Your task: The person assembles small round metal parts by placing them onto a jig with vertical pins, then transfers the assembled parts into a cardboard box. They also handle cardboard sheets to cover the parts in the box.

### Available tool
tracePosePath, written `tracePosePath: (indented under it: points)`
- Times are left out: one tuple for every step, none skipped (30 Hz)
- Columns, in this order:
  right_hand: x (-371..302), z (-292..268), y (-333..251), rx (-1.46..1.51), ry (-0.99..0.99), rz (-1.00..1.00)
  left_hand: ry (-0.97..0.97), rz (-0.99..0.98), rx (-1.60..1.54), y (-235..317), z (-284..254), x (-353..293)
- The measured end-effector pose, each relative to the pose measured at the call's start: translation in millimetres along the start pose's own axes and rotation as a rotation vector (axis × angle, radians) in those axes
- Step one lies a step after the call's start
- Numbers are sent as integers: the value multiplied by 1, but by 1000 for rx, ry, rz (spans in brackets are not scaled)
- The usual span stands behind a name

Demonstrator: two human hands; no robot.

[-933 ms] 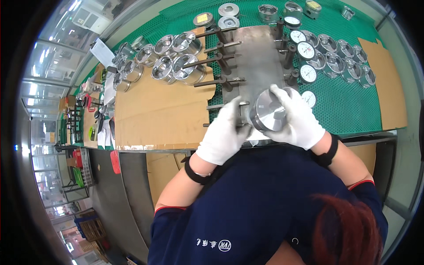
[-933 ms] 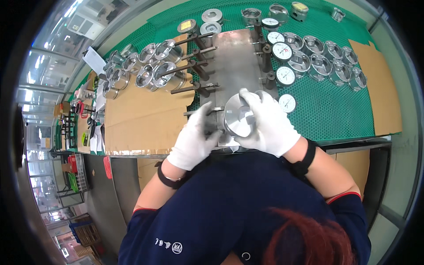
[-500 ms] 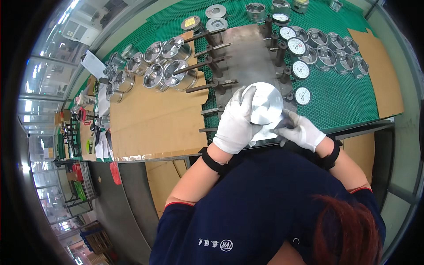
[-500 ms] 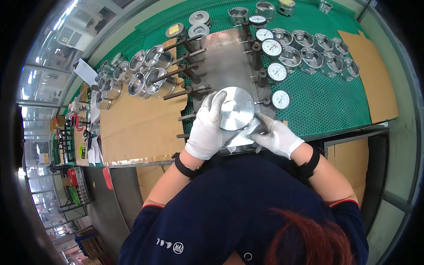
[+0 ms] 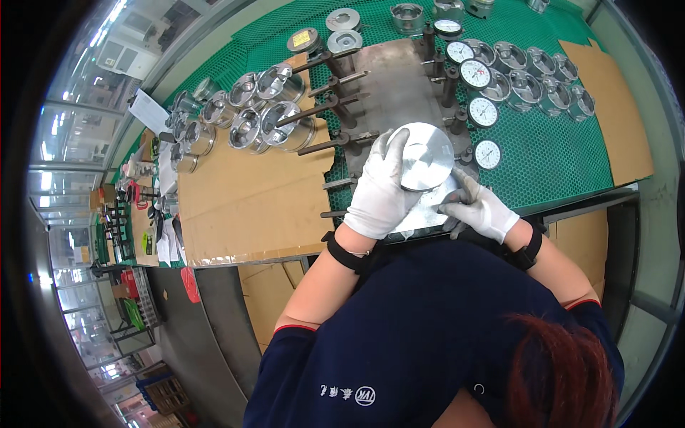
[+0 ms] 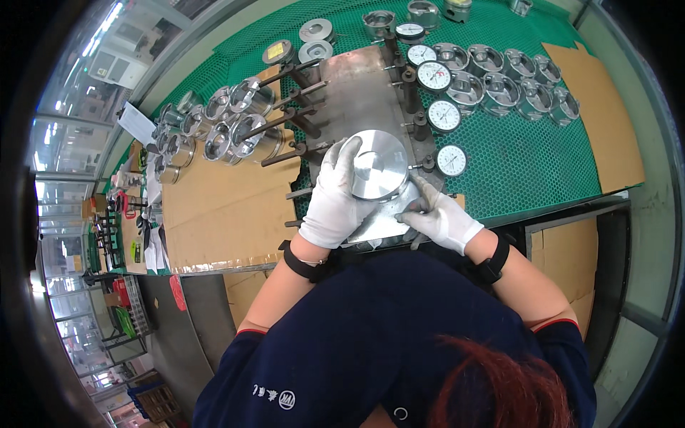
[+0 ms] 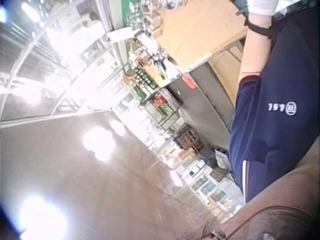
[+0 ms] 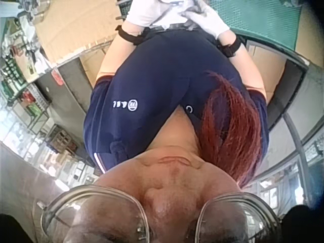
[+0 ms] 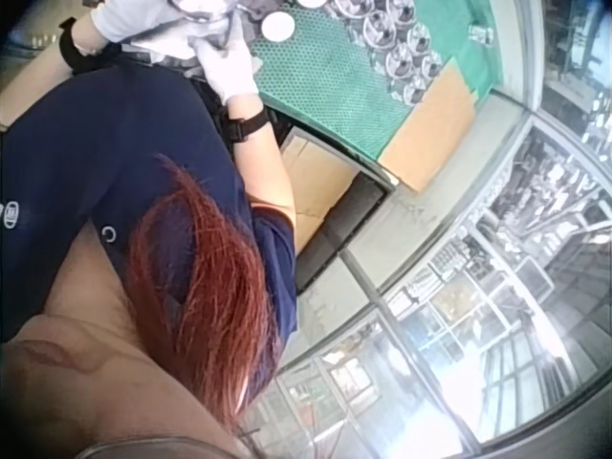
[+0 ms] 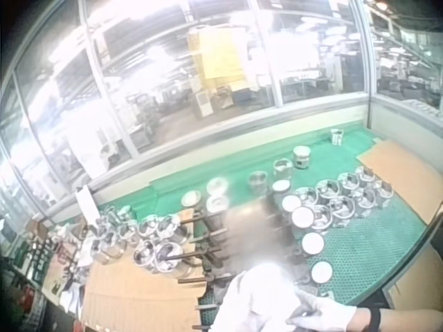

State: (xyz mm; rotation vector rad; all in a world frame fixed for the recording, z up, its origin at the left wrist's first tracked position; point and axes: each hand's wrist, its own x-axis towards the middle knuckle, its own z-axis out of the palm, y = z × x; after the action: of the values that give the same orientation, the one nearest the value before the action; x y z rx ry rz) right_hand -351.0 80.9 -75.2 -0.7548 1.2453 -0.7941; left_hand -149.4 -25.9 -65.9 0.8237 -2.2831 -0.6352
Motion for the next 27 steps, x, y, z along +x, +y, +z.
tracePosePath:
  points:
    - [-1, 0, -1, 4, 1, 11, -4, -6, 0, 0, 0, 0]
    - [-2, 2, -5, 8, 2, 21, -8, -11, 0, 0, 1, 0]
    - [-3, 3, -7, 12, 3, 30, -12, -16, 1, 0, 1, 0]
    - [-2, 1, -5, -15, 9, 20, -6, -13, 4, 0, 1, 0]
    - [0, -1, -1, -42, 15, 9, -1, -9, 6, 0, 2, 0]
    - [1, -2, 1, -70, 22, -2, 6, -6, 8, 0, 2, 0]
    - [1, -3, 1, -48, 0, 6, 22, -14, 11, -1, 3, -1]
    - [0, -2, 1, -26, -22, 14, 38, -22, 14, -3, 4, -3]
    - [-1, -4, -2, -6, -38, 18, 56, -24, 13, -3, 5, -1]
    - [-6, -8, -8, -83, -69, 80, 79, -31, -16, 1, 1, -2]
    - [-8, -8, -13, -175, -75, -90, 13, -154, -176, -1, -2, -4]
    - [-14, -1, -20, -107, -43, -230, -59, -274, -344, -3, -3, -5]
    - [-20, 4, -27, -40, -12, -373, -202, -335, -502, -3, -12, -5]
    - [-25, -6, -24, -55, 17, -489, -300, -510, -801, 25, -21, 5]
    - [-32, -19, -34, 41, 28, -449, -359, -724, -1064, 54, -31, 16]
    - [-39, -31, -45, 143, 32, -414, -433, -696, -1235, 65, -34, 16]
    - [-44, -40, -45, 392, -1, -389, -409, -480, -1079, 73, -33, 22]
    - [-48, -57, -42, 441, 59, -363, -370, -275, -916, 80, -34, 28]
    - [-57, -71, -42, 166, 206, -474, -352, -278, -812, 84, -38, 33]
    - [-64, -90, -39, 122, 327, -481, -309, -237, -709, 77, -38, 33]
    - [-73, -110, -35, 86, 449, -485, -261, -222, -598, 67, -39, 30]
    - [-75, -139, -24, 287, 552, -390, -220, -238, -522, 57, -40, 27]
    - [-75, -171, -9, 277, 687, -385, -181, -283, -479, 48, -43, 21]
    - [-72, -206, 7, 264, 813, -376, -117, -362, -503, 47, -47, 14]
    - [-70, -246, 26, 246, 862, -353, -39, -424, -519, 42, -51, 4]
    - [-72, -280, 39, 230, 925, -328, 26, -478, -540, 36, -53, -1]
    - [-74, -293, 36, 248, 979, -255, 66, -607, -489, 36, -60, -4]
